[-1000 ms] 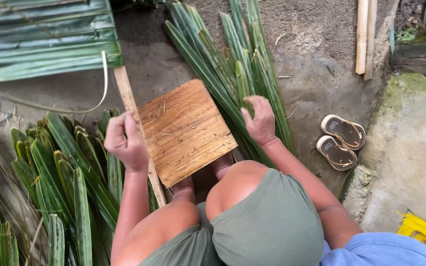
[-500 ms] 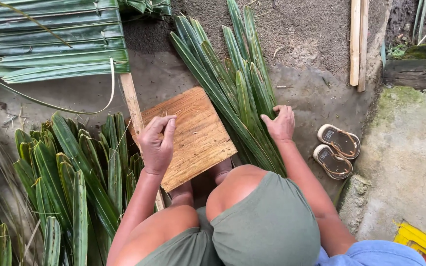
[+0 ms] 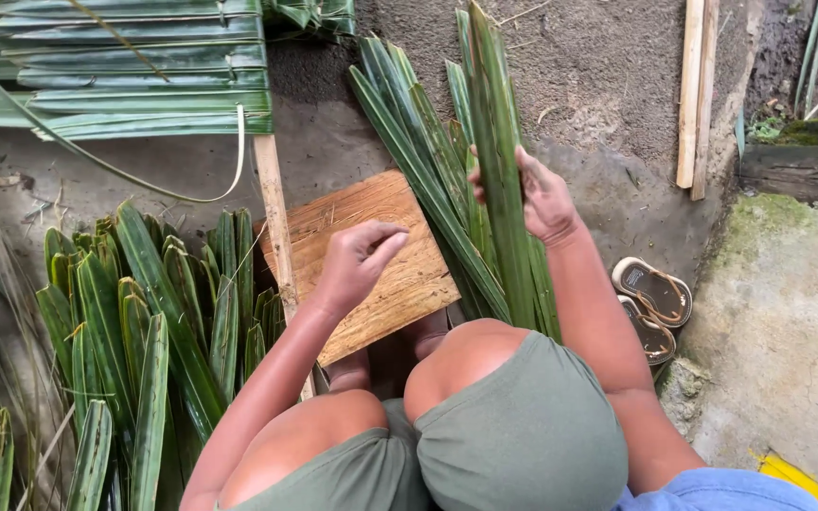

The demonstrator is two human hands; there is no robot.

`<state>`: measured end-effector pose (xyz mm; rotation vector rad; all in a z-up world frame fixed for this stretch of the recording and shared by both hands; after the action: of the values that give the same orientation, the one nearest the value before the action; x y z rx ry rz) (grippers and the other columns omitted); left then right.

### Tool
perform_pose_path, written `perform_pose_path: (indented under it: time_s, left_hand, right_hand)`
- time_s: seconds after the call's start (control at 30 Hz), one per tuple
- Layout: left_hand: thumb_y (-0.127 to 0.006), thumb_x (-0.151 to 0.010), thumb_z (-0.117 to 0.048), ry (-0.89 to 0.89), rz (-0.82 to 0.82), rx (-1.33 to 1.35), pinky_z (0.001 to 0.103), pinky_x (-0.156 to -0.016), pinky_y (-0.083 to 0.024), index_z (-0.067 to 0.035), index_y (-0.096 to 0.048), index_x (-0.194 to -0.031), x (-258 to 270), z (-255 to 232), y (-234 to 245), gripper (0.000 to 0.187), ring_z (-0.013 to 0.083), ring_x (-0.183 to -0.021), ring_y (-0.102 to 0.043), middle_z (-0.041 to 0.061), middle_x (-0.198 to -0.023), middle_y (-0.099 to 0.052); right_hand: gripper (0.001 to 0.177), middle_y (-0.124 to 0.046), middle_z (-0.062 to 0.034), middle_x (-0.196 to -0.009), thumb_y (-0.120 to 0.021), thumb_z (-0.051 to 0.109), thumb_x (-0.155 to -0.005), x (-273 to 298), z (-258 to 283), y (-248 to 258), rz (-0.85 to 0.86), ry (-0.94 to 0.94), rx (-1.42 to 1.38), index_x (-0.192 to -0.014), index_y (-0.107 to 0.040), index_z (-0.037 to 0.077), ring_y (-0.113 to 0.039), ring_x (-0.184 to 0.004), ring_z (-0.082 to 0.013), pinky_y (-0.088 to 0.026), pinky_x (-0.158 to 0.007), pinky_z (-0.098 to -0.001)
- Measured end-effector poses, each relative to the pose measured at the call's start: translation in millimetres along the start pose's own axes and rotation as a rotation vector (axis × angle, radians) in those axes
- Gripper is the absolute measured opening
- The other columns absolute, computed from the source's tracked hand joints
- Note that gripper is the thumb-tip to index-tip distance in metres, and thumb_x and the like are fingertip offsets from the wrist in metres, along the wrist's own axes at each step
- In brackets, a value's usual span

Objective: Weaving palm leaves onto a wooden frame to create a thatched panel

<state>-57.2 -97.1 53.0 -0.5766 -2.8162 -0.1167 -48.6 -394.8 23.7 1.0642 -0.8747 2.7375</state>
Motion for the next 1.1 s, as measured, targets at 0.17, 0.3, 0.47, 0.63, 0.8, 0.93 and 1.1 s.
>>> perform_pose_path:
  time_s: [0.17, 0.3, 0.47, 0.63, 0.8, 0.93, 1.1]
  left_hand:
    - [-0.091, -0.079, -0.017, 0.22, 0.103, 0.411, 0.034, -0.09, -0.06, -0.003, -0.07, -0.128, -10.2, 30.1, -34.9, 0.055, 0.0197, -0.103, -0.072, 0.015, -0.111, -0.077]
    - [-0.084, -0.084, -0.012, 0.291, 0.025, 0.698, 0.033, -0.087, -0.064, -0.001, -0.064, -0.133, -25.0, 44.7, -39.4, 0.054, 0.0205, -0.095, -0.076, 0.016, -0.11, -0.076]
    - [-0.075, -0.091, -0.012, 0.297, 0.015, 0.74, 0.036, -0.092, -0.061, 0.0, -0.062, -0.135, -23.9, 40.2, -30.2, 0.048, 0.0266, -0.104, -0.075, 0.02, -0.115, -0.076]
    - [-0.06, -0.076, 0.005, 0.334, 0.055, 0.937, 0.045, -0.097, -0.06, -0.006, -0.036, -0.157, -24.7, 39.2, -24.8, 0.085, 0.0355, -0.112, -0.073, 0.025, -0.124, -0.071]
    - [-0.072, -0.094, -0.032, 0.463, -0.066, 0.683, 0.038, -0.087, -0.062, -0.014, -0.07, -0.133, -24.3, 65.7, -31.7, 0.043, 0.0216, -0.097, -0.074, 0.011, -0.105, -0.076]
    - [-0.082, -0.089, -0.027, 0.42, -0.122, 0.634, 0.035, -0.079, -0.064, -0.013, -0.07, -0.133, -30.3, 77.2, -29.1, 0.047, 0.0183, -0.086, -0.077, 0.011, -0.094, -0.078]
    - [-0.084, -0.086, -0.024, 0.424, -0.165, 0.65, 0.033, -0.068, -0.066, -0.014, -0.075, -0.123, -33.3, 63.9, -20.8, 0.039, 0.0201, -0.08, -0.079, 0.01, -0.091, -0.079]
  right_hand:
    - [0.046, -0.067, -0.0237, -0.131, -0.045, 0.033, -0.111, 11.7, -13.1, -85.7, -0.093, 0.215, 0.471, -0.139, -0.057, -0.001, -0.066, -0.117, -0.0343, -0.055, -0.102, -0.0448]
    - [0.04, -0.054, -0.0108, -0.139, -0.065, 0.016, -0.102, 17.2, -13.0, -89.4, -0.09, 0.401, 0.701, -0.141, -0.062, 0.008, -0.058, -0.124, -0.024, -0.055, -0.103, -0.0408]
    - [0.045, -0.054, -0.0107, -0.124, -0.079, 0.005, -0.092, -7.7, -47.3, 100.9, -0.7, 0.575, 1.028, -0.134, -0.063, 0.006, -0.061, -0.105, -0.0213, -0.057, -0.091, -0.0318]
    - [0.067, -0.053, -0.0086, -0.113, -0.096, 0.031, -0.07, 16.8, -78.9, 138.6, -0.878, 0.322, 1.394, -0.124, -0.061, 0.01, -0.062, -0.102, -0.0302, -0.052, -0.094, -0.0447]
    - [0.041, -0.061, -0.0091, -0.105, -0.087, 0.026, -0.088, 22.7, -76.9, 157.8, -0.726, 0.521, 1.308, -0.122, -0.071, 0.009, -0.067, -0.095, -0.0244, -0.056, -0.087, -0.0342]
    - [0.032, -0.068, -0.011, -0.109, -0.083, 0.024, -0.096, 23.4, -71.1, 183.0, -0.613, 0.453, 1.075, -0.125, -0.074, 0.011, -0.067, -0.099, -0.0183, -0.055, -0.092, -0.0319]
    - [0.026, -0.071, -0.0087, -0.102, -0.079, 0.017, -0.096, 24.9, -54.0, 182.8, -0.57, 0.335, 1.037, -0.121, -0.075, 0.012, -0.069, -0.093, -0.0165, -0.057, -0.088, -0.034]
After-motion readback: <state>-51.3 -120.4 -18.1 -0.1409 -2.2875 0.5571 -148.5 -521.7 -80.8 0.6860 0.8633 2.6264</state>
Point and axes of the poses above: each hand's wrist, its own x-axis away from the middle knuckle, its own y-axis out of the back of the hand, z = x × y, the point moved 3 cm from there along -x, towards the middle knuckle
